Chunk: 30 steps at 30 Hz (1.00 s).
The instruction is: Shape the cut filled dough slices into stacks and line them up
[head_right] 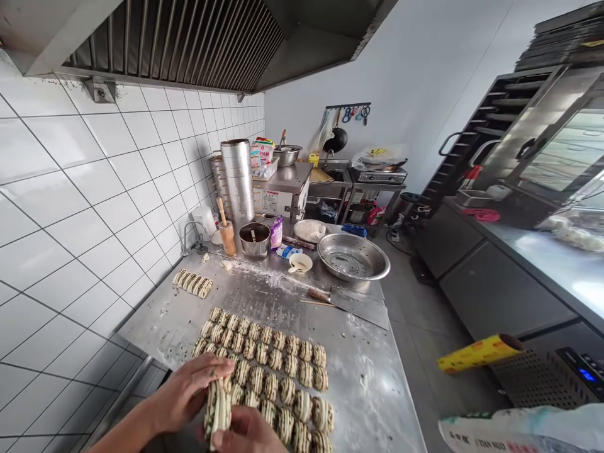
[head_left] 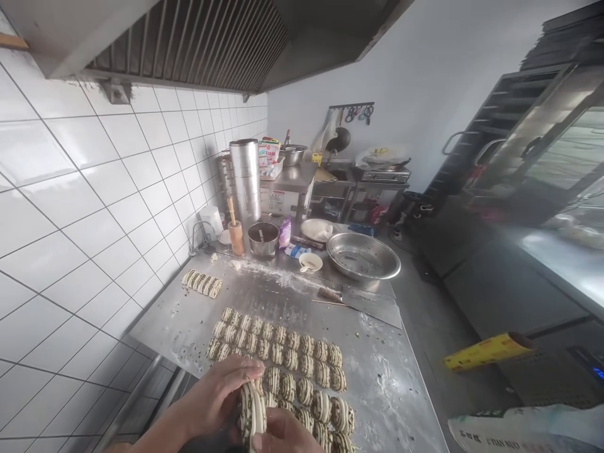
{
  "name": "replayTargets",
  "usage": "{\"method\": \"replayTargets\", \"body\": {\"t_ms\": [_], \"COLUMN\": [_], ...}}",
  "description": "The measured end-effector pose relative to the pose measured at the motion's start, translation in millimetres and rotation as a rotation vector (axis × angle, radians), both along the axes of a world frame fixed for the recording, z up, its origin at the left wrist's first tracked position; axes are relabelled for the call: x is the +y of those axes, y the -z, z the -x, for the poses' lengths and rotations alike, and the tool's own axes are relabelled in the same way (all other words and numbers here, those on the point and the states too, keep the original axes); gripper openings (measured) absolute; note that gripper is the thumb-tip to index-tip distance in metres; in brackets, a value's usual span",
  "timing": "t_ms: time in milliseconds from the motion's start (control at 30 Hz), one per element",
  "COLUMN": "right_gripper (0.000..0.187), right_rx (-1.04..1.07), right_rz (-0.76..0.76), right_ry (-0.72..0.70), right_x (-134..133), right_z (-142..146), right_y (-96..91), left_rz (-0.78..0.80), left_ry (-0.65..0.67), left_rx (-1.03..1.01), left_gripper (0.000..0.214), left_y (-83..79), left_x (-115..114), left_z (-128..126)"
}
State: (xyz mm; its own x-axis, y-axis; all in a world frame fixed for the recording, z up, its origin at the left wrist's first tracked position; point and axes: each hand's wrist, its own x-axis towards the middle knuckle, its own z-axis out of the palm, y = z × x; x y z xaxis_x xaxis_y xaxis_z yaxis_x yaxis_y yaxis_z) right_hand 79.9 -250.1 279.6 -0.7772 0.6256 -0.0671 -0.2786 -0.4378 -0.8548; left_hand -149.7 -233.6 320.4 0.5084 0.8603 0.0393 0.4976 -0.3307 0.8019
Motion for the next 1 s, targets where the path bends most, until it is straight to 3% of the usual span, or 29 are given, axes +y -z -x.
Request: {"method": "replayTargets", "body": {"t_ms": [133,233,333,433,500,567,667,767,833,933,1000], "right_gripper": [0.051,0.045,0.04,0.052,0.064,0.068,0.063,0.049,0.042,0.044,0.054], "right_rx": [-0.078,-0.167,-0.225,-0.225,-0.197,-0.202,-0.227,-0.163,-0.075,-0.127,-0.259], "right_rz": [-0.32,-0.454,-0.45,-0.394,-0.412,-0.475,-0.52,-0.406,-0.243,0.039,0.199], "right_ry": [0.257,0.457,0.627,0.634,0.612,0.581,0.5,0.386,0.325,0.405,0.513], "right_x": [-3,-8,-15,-21,-24,-27,-28,-21,-13,-1,3], "right_z": [4,5,1,-6,-12,-16,-16,-7,4,18,20], "right_y": [22.8,34.2,28.7,15.5,10.9,11.4,16.7,23.0,30.7,51.4,68.5], "left_rz": [0.065,0.328,0.671,0.965,1.075,1.08,0.9,0.715,0.686,0.691,0.669], "left_ry": [-0.23,-0.252,-0.292,-0.371,-0.408,-0.423,-0.352,-0.29,-0.336,-0.471,-0.561], "left_rx": [-0.178,-0.402,-0.536,-0.715,-0.832,-0.866,-0.764,-0.646,-0.629,-0.648,-0.639], "left_gripper": [0.036,0.033,0.029,0.028,0.034,0.042,0.055,0.062,0.065,0.065,0.065], "left_y": [-6.1,-7.4,-4.7,-7.7,-14.6,-21.4,-20.5,0.0,21.1,58.1,87.6], "left_x": [-15,-31,-44,-46,-43,-39,-35,-34,-33,-25,-14], "left_z": [-33,-60,-71,-68,-64,-60,-54,-49,-43,-22,8]}}
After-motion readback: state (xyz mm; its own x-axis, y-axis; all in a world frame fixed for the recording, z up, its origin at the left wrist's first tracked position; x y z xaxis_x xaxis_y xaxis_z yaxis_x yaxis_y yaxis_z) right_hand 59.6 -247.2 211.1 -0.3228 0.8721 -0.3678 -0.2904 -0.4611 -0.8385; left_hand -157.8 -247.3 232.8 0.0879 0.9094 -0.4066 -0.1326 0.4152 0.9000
